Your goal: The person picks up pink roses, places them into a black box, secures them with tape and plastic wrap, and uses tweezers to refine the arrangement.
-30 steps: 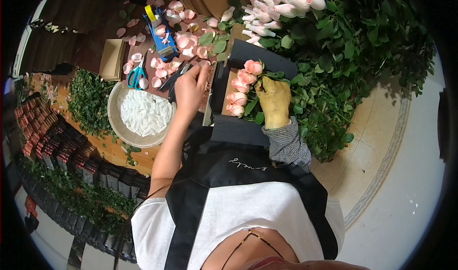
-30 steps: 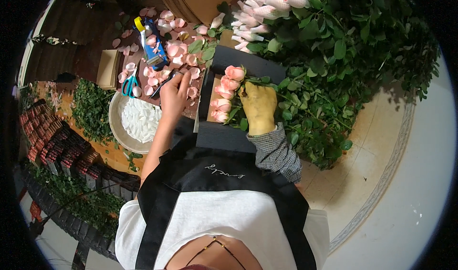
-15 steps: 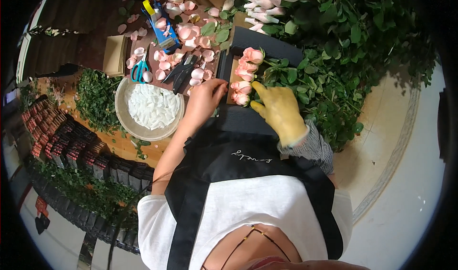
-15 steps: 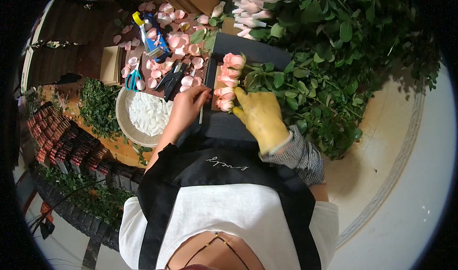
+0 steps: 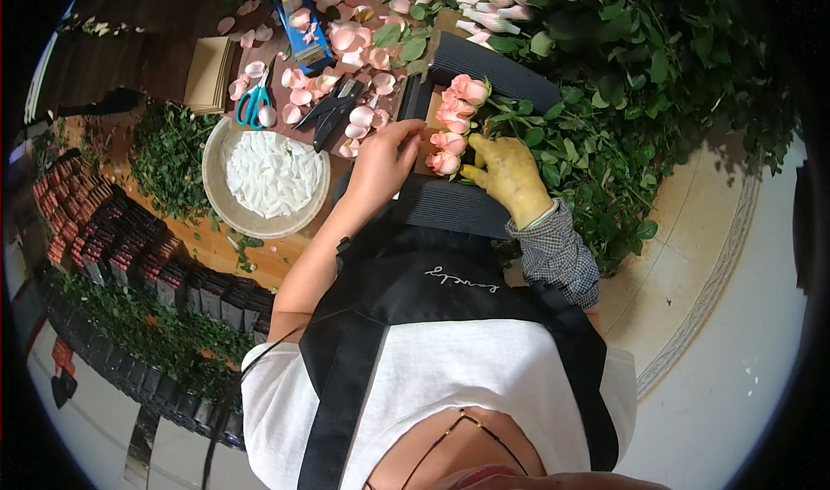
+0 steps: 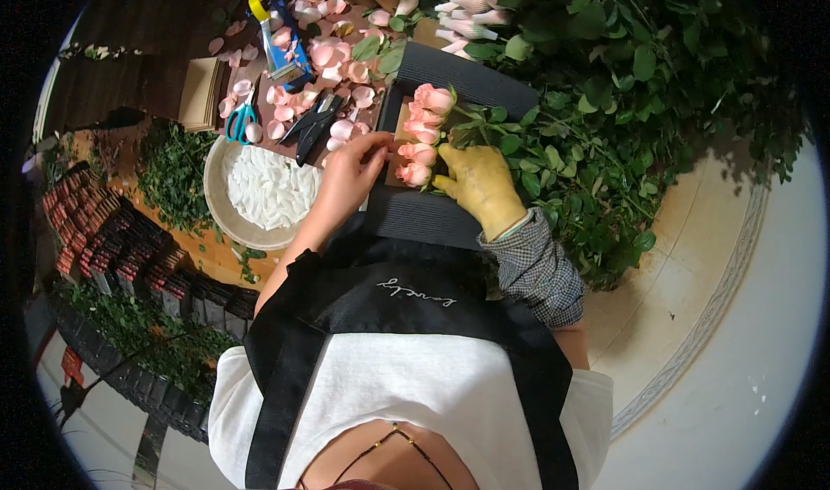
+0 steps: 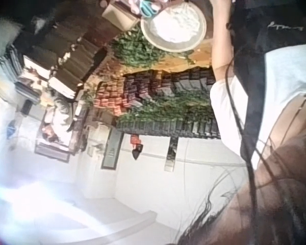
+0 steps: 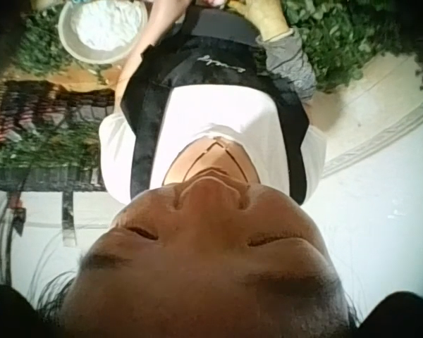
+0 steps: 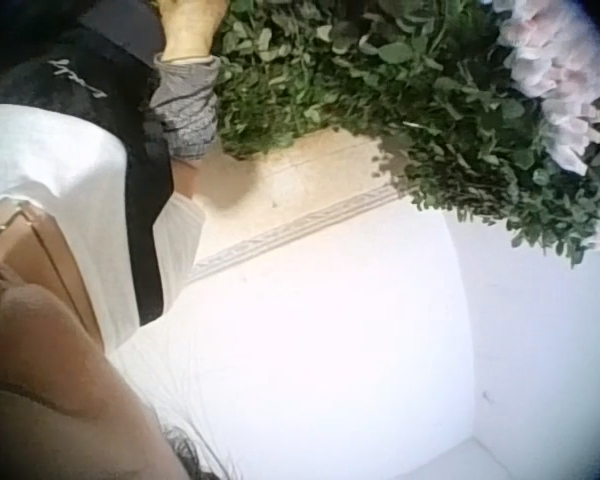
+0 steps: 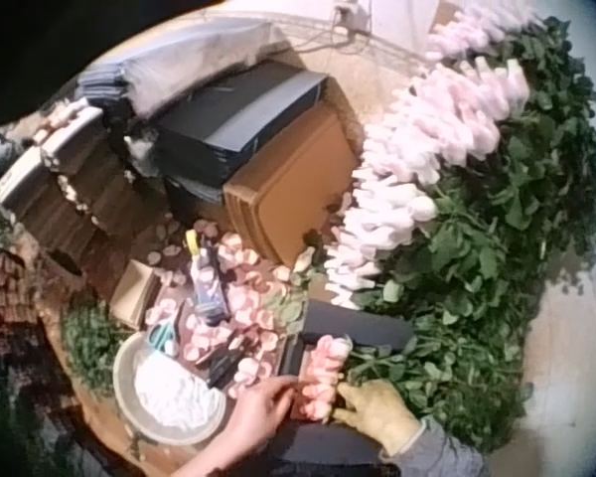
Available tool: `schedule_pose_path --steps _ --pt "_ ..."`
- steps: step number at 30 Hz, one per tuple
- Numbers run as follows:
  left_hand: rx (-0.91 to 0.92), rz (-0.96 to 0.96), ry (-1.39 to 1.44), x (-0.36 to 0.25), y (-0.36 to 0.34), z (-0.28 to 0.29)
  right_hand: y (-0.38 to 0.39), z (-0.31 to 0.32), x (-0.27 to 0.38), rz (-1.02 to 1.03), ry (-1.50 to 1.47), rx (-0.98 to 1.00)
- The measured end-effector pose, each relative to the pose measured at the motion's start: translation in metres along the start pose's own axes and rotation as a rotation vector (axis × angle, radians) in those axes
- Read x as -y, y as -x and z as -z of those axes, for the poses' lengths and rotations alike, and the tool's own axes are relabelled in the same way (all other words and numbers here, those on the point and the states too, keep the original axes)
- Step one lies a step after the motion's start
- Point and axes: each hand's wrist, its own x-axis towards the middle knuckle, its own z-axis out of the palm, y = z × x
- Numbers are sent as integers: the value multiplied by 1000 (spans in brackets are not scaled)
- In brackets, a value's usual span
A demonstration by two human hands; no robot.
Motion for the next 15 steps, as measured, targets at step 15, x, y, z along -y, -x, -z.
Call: schedule_pose_path --steps 15 --pt "98 -5 222 -5 3 -12 -1 4 -12 -17 -142 110"
